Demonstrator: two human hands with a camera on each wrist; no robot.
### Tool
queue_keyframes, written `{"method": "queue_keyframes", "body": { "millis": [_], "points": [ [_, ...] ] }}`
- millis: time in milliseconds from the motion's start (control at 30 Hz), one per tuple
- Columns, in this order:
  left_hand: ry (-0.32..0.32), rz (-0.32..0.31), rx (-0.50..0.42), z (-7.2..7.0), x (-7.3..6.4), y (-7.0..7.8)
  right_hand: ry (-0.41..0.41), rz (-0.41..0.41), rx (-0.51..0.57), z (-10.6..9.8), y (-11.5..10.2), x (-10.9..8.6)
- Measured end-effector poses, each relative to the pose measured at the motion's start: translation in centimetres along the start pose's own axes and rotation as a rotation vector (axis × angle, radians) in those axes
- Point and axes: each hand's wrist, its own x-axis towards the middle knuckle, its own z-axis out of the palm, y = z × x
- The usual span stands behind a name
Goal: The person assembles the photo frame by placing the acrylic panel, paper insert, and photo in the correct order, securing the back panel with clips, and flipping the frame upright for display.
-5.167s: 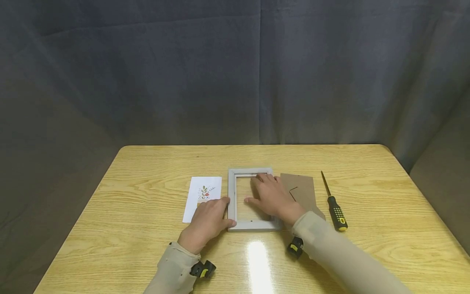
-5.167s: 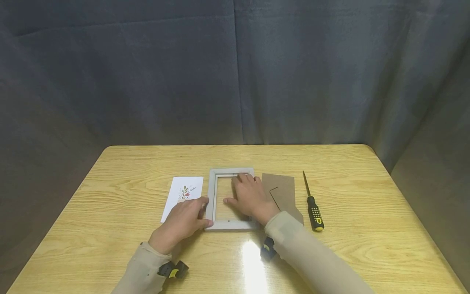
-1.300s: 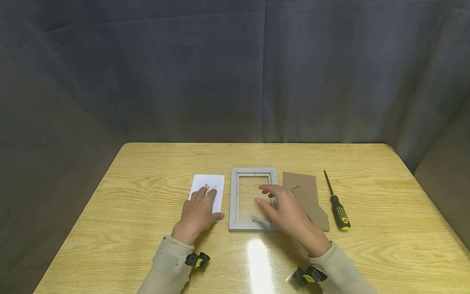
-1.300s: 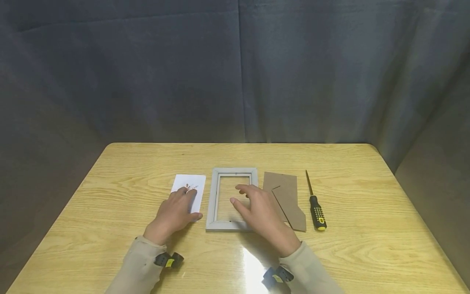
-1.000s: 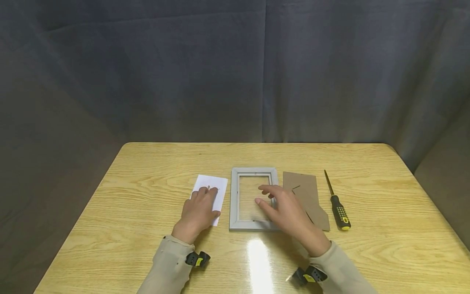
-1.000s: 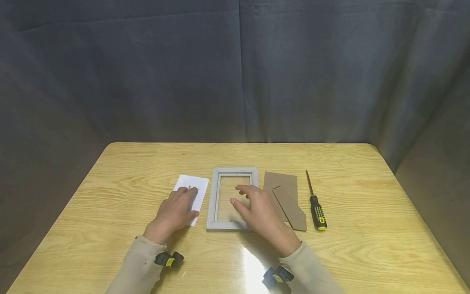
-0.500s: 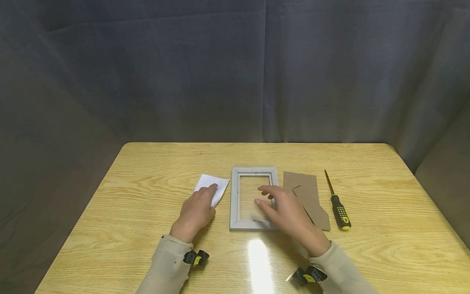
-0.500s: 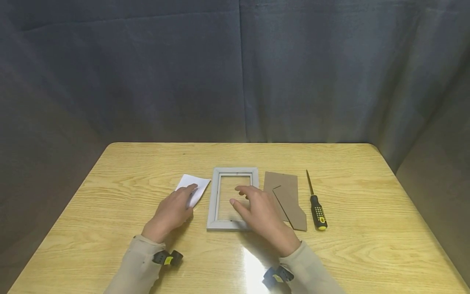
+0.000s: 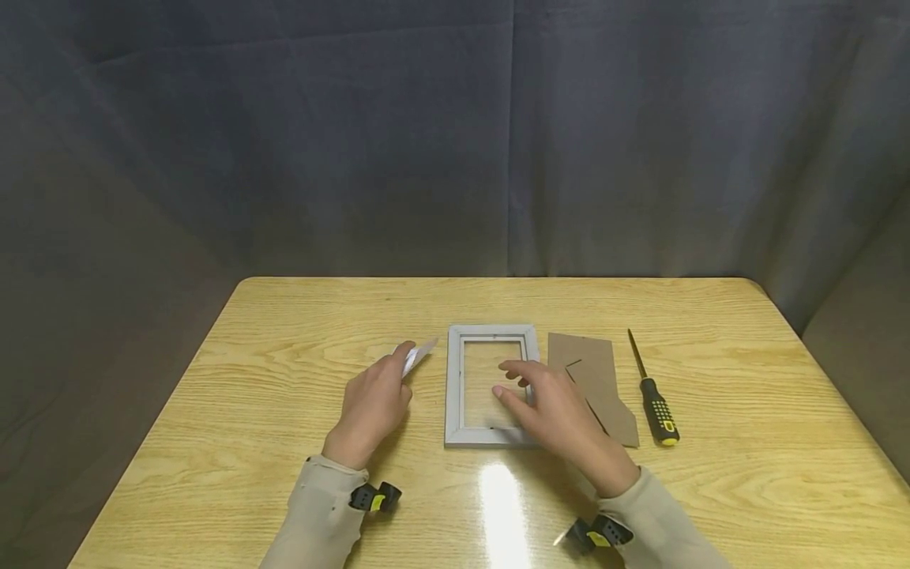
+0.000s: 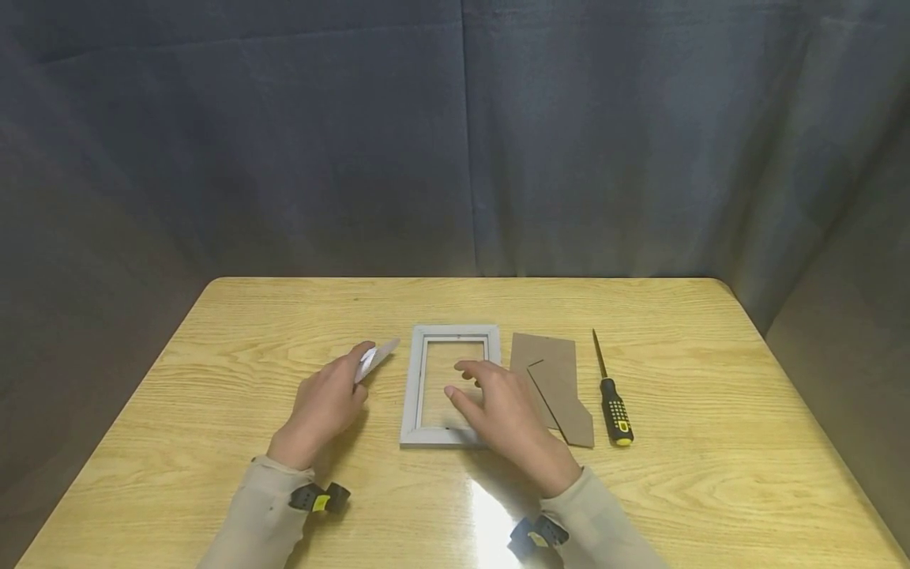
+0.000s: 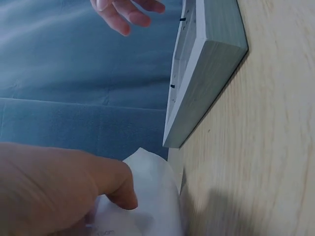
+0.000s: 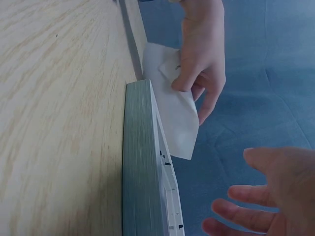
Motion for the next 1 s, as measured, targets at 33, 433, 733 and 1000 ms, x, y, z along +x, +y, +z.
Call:
{"method": "queue_keyframes", "body": {
  "millis": [33, 433, 733, 1000],
  "points": [
    [0.014, 0.002, -0.003, -0.1, 0.0, 0.0, 0.0, 0.001, -0.001, 0.0, 0.0, 0.0],
    [0.23, -0.016, -0.136, -1.5, 0.2, 0.8, 0.003, 0.01, 0.006, -0.1, 0.1, 0.0],
    [0.272, -0.056, -0.339, -1.8, 0.4, 1.2, 0.015, -0.003, 0.027, -0.3, 0.2, 0.1],
    [0.27, -0.119, -0.448, -2.2, 0.3, 1.5, 0.036, -0.013, 0.06, -0.4, 0.5, 0.2]
  ]
}}
